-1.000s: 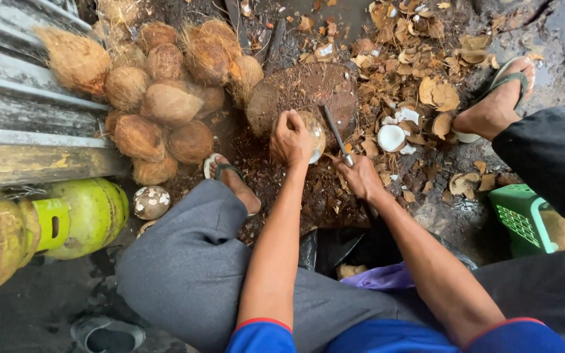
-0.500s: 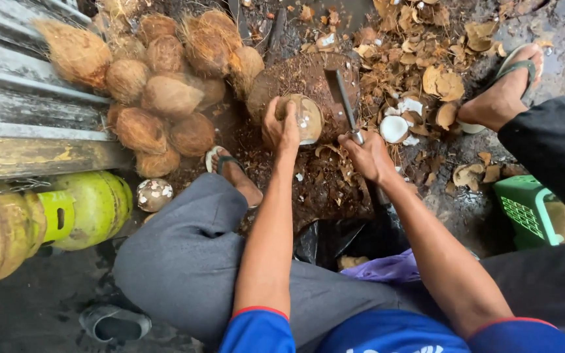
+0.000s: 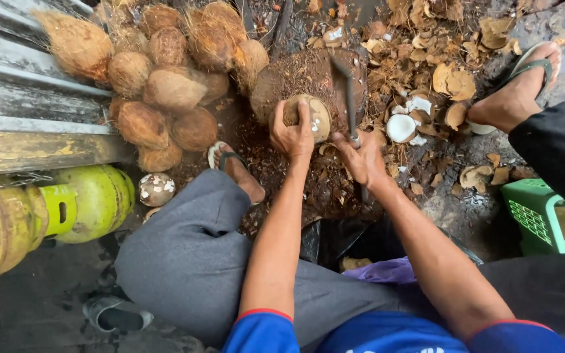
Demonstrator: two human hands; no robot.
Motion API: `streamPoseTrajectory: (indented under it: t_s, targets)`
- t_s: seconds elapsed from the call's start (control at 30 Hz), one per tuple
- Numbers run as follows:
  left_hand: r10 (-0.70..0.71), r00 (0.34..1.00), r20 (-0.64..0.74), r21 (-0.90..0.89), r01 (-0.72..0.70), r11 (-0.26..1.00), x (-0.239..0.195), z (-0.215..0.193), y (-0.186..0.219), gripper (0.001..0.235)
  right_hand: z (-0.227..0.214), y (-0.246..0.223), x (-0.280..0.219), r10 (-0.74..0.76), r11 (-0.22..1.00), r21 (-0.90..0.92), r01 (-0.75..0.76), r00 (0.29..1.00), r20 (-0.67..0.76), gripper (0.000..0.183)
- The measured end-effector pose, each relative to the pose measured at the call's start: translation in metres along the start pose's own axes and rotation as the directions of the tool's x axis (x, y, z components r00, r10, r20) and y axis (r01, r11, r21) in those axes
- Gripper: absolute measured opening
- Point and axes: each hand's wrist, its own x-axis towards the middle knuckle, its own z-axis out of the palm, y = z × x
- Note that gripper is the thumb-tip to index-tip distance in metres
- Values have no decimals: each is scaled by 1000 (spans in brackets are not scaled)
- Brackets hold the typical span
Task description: The person sits on the ground and uses a machete to peel the husk off a coconut. They repeatedly strike the coconut against a wooden stump to remove the outer layer and then split the coconut open.
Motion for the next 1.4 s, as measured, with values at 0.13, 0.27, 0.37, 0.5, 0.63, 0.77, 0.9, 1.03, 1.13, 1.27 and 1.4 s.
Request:
streamPoseTrajectory:
  t_s: [0.13, 0.27, 0.37, 0.5, 0.63, 0.77, 0.9, 1.03, 1.13, 1.27, 1.4]
  targets:
    - [47, 999, 13, 52, -47, 998, -5, 5, -9, 47, -4, 11, -4, 222, 972, -98, -211, 969, 113, 41]
    - [-9, 999, 36, 48, 7, 999, -8, -6, -9, 50, -5, 6, -13, 253, 967, -21, -252, 963, 91, 42]
    - [-25, 999, 30, 68, 23, 997, 4, -16, 4, 59, -15, 5, 3, 175, 985, -20, -174, 984, 44, 39]
    - [50, 986, 158, 197, -81, 977, 7, -34, 12, 91, -28, 15, -2, 232, 970, -100, -222, 968, 98, 26]
    - [-146, 946, 291, -62, 171, 983, 17, -46, 21, 85, -29, 9, -2, 240, 970, 9, -244, 961, 139, 18]
    - [-198, 962, 190, -141, 226, 964, 10, -19, 6, 71, -31, -33, -13, 97, 995, 12, -98, 990, 104, 32]
    - [-62, 998, -1, 78, 61, 995, 7, 2, -4, 54, -22, -36, -11, 60, 998, 5, -61, 990, 131, 32]
    - [54, 996, -64, 69, -50, 996, -2, 2, -1, 37, -6, -12, -22, 173, 985, -33, -170, 977, 125, 33]
    - [126, 987, -98, 112, -115, 987, -1, 13, -16, 34, -21, -14, -19, 120, 981, 132, -139, 983, 139, 29]
    - [189, 972, -141, 132, -171, 977, -7, 13, -16, 34, -21, -29, -14, -87, 993, 77, 86, 996, 9, 39]
    - [232, 965, -124, 125, -217, 968, -6, 10, -13, 35, -17, 7, -3, 56, 995, 76, -68, 987, 148, 31]
